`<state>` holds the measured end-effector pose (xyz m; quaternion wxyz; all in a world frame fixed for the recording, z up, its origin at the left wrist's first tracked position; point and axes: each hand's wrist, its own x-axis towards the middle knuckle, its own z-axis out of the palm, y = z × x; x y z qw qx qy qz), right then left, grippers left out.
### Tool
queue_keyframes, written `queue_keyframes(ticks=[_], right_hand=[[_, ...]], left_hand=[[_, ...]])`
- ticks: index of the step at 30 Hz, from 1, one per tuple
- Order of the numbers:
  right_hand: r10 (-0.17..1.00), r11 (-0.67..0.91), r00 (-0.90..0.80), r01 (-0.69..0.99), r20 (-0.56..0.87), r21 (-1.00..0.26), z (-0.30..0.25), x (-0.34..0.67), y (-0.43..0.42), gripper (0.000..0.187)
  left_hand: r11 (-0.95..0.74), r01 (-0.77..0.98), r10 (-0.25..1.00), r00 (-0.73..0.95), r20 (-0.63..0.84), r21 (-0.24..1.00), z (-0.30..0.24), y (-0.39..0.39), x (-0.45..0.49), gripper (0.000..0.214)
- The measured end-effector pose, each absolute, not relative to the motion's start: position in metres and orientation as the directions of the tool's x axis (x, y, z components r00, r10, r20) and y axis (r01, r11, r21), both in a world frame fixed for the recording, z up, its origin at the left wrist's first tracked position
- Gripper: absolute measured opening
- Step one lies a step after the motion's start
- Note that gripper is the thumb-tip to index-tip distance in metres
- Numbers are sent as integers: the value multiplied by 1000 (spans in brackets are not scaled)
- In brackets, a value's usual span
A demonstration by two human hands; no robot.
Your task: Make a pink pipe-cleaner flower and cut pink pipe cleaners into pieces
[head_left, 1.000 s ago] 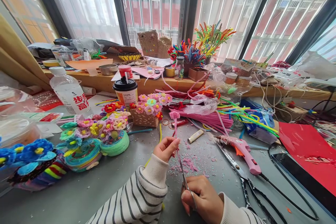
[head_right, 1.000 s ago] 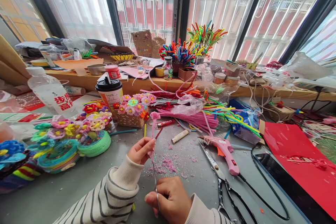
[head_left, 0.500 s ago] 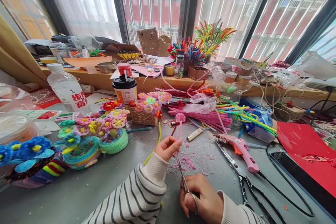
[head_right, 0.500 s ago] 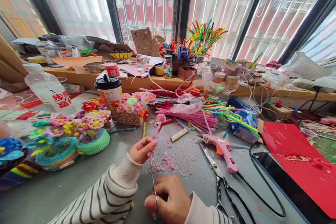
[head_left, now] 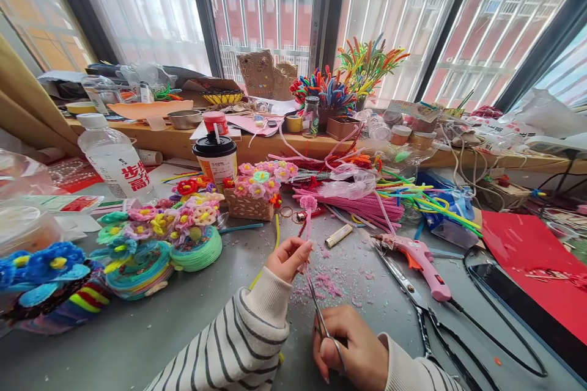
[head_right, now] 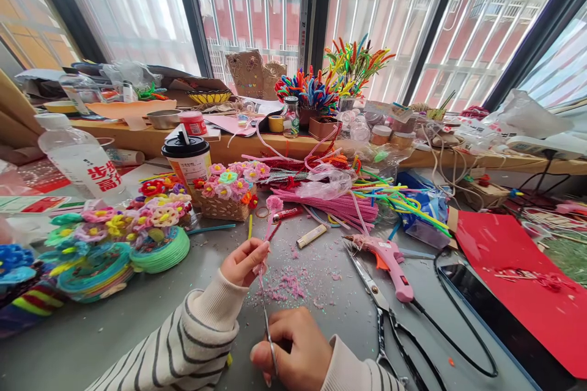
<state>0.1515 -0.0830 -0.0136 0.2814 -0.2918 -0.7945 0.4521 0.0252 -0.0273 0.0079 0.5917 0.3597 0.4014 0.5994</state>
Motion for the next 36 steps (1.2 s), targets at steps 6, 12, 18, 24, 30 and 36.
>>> queue_keyframes(ticks=[6,12,18,24,30,36], right_hand=[[728,413,-660,209,184,-886,-15,152,-83,65],[728,421,-656,203,196,-884,-20,151,-82,66],[746,423,-633,209,207,-882,-20,149,-81,64],[780,444,-580,249,235,-861,-19,149,-79,63],[799,429,-557,262,228,-864,-17,148,-81,62],[782,408,-588,234,206,-882,-17,148,-83,66]], left_hand=[[27,-475,999,-27,-45,879,10,-27,23,27],[28,-453,999,-6,-35,891,8,-29,27,29],[27,-427,998,-38,-48,904,9,-29,28,30],[18,-437,990,-119,-78,899,8,-27,26,30],[11,-467,986,-141,-87,884,10,-27,25,31],[23,-480,987,-128,-96,877,10,-28,26,32]])
